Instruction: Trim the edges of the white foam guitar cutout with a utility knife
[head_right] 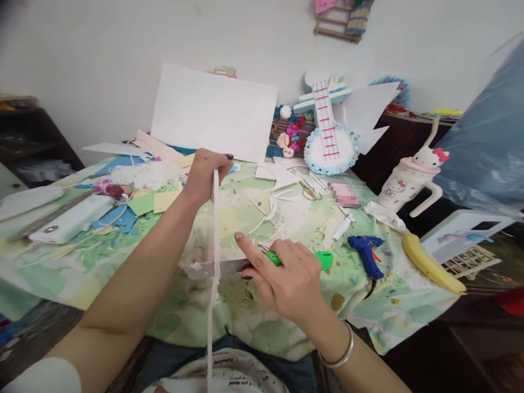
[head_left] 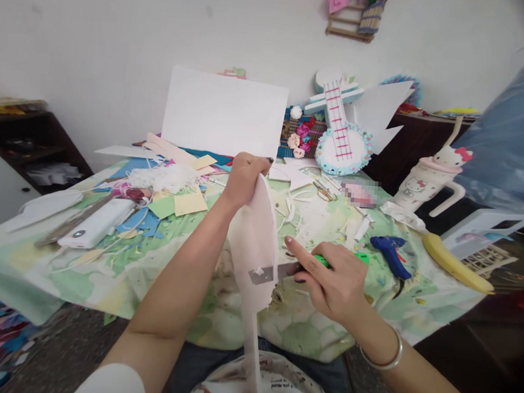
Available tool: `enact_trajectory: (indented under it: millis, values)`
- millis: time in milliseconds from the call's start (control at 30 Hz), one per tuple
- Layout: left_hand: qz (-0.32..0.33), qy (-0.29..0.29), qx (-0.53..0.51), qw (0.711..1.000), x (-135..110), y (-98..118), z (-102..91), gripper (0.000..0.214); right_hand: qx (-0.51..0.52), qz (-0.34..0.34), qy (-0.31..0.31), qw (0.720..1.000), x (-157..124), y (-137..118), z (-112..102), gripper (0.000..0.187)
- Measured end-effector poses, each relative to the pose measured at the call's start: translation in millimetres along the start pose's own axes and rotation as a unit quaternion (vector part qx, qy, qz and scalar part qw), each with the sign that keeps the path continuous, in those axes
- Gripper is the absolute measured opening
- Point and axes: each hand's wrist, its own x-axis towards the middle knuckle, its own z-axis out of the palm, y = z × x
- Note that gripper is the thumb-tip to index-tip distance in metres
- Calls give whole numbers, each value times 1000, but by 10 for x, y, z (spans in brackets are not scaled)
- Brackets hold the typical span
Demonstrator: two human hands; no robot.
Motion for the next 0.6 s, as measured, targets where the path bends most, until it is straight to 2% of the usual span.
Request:
enact_trajectory:
  millis: [267, 600]
  values:
    - [11, 35, 42, 998, -30, -14, 17, 43, -10, -1, 1, 1000, -14, -14, -16, 43]
    - [29, 36, 68, 997, -67, -17, 82, 42, -27, 9, 2, 1000, 5, -98, -66, 44]
